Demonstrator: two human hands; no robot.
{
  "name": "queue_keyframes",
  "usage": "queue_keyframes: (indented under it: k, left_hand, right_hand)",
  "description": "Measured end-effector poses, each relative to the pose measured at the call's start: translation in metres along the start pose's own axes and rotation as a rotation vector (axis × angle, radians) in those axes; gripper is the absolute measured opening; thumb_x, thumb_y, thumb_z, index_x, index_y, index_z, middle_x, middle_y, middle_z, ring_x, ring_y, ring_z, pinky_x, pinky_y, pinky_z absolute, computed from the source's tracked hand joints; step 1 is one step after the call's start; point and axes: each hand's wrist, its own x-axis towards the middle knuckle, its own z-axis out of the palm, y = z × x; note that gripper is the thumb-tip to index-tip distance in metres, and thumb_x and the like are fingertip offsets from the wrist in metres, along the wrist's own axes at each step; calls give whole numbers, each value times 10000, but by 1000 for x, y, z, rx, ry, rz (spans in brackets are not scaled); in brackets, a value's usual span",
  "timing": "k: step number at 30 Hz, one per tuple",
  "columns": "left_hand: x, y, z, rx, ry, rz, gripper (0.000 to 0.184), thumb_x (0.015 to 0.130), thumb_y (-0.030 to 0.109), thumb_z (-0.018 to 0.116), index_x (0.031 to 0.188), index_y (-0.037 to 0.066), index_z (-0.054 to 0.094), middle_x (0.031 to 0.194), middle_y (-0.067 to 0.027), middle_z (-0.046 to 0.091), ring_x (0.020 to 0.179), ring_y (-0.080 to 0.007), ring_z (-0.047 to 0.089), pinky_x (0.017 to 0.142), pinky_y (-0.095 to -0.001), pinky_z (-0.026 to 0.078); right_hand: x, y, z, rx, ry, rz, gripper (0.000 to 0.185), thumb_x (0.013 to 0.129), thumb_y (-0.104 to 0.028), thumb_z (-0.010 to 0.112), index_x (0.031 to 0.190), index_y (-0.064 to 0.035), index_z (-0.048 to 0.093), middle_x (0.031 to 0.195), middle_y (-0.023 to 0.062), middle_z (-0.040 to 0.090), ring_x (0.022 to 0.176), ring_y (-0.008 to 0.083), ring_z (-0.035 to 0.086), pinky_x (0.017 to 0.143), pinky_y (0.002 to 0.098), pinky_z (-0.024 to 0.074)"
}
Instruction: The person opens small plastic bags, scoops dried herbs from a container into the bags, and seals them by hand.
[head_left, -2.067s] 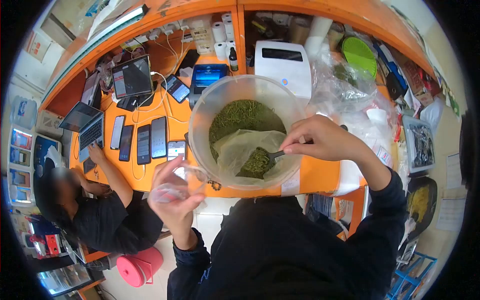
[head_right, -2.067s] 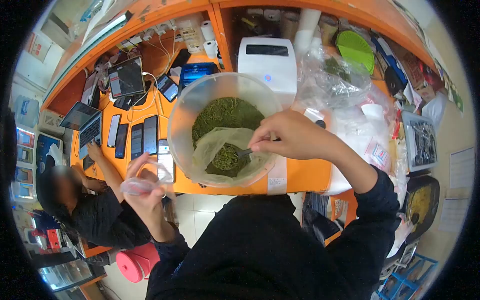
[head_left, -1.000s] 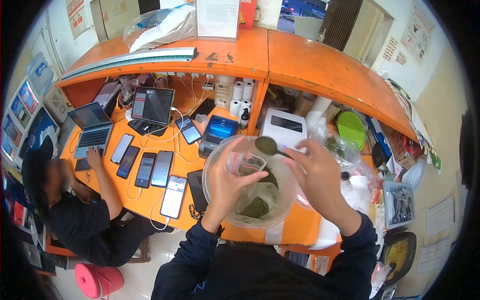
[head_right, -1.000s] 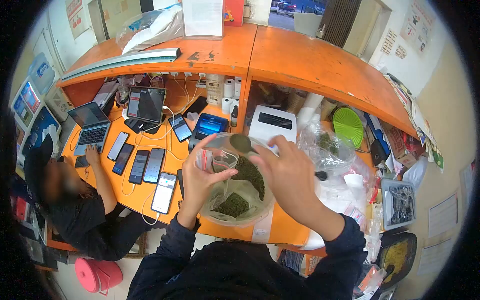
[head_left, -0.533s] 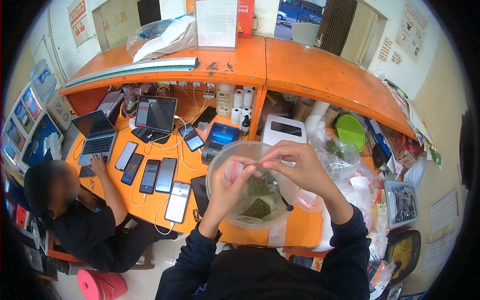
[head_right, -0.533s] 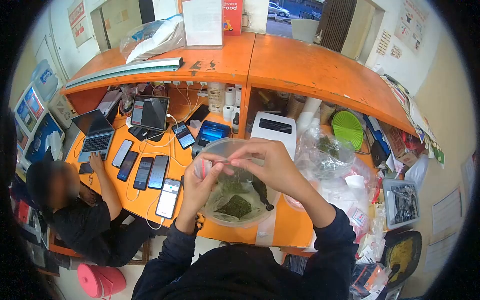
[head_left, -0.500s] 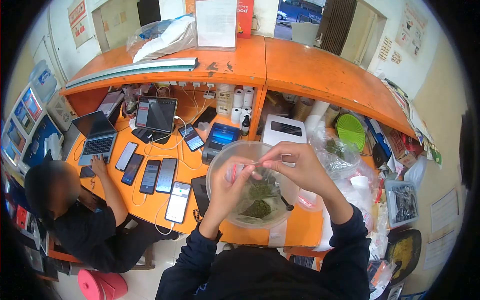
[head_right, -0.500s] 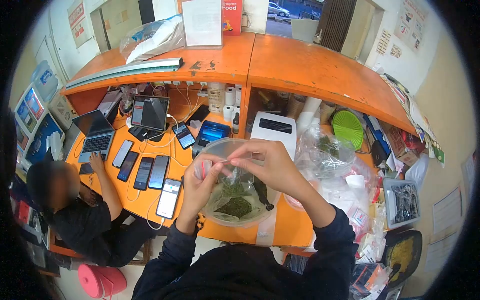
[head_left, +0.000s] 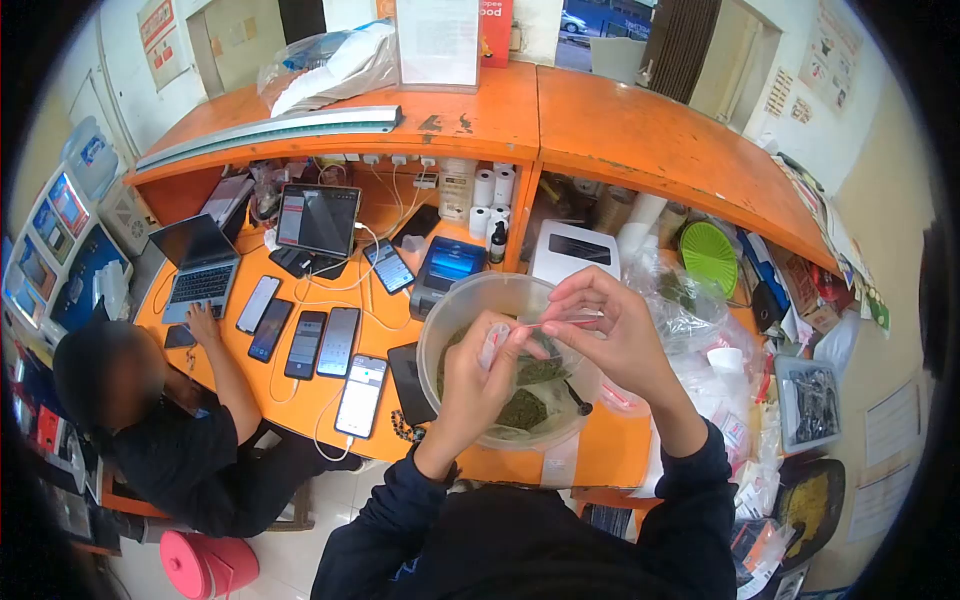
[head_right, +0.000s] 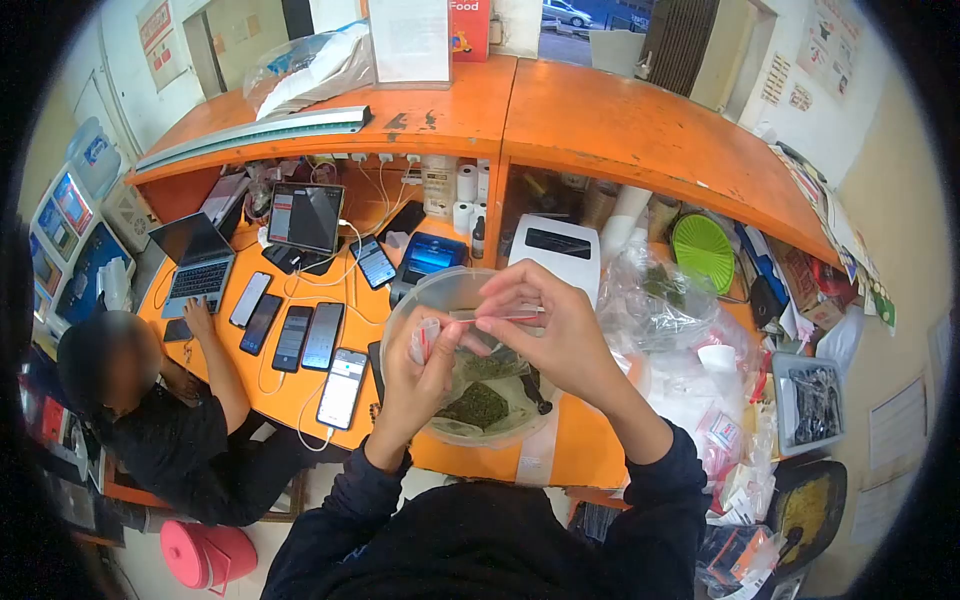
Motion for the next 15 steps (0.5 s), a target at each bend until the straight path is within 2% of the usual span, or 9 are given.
queue_keyframes:
  k: [1,4,7,10,13,15]
  left_hand:
    - [0,-3,1,0,-4,10,102,920,101,512,937,6,545,733,-79,663,667,-102,621,601,-226,456]
    - [1,-7,8,16,-2,210,110,928,109,502,951,3,519,760,-76,632,612,-78,570,536,-194,403]
    - [-2,1,6,6,0,170,105,922,98,508,949,-2,522,759,-69,607,709,-104,611,581,-197,419]
    - [-4,1,6,-12,28,116,88,894,86,545,948,17,555,712,-85,652,658,-124,638,586,-230,458]
    - [-6,2,5,174,89,234,83,883,60,550,952,14,560,691,-84,636,653,-130,642,578,-227,461]
    - [-7,4,6,146,86,247,87,871,39,558,953,12,564,684,-78,630,651,-134,642,583,-230,468]
  right_hand:
    - [-1,0,0,7,-1,11,235,802,-60,659,994,-38,525,929,52,620,899,121,615,801,271,485]
    - [-1,5,2,21,-18,-22,244,797,-52,663,991,-44,515,917,44,615,882,113,609,799,267,479]
    - [-1,4,3,82,-30,-25,252,792,-48,669,988,-45,509,900,35,604,864,104,600,798,260,473]
    - [-2,0,4,73,-40,-1,252,795,-49,668,986,-46,504,891,29,595,856,98,592,795,261,472]
    - [-1,0,6,80,-78,-29,263,796,-49,668,995,-51,496,888,23,589,869,93,587,791,261,473]
    - [-1,-3,5,123,-92,16,273,791,-50,673,992,-58,488,879,17,586,876,92,584,788,261,473]
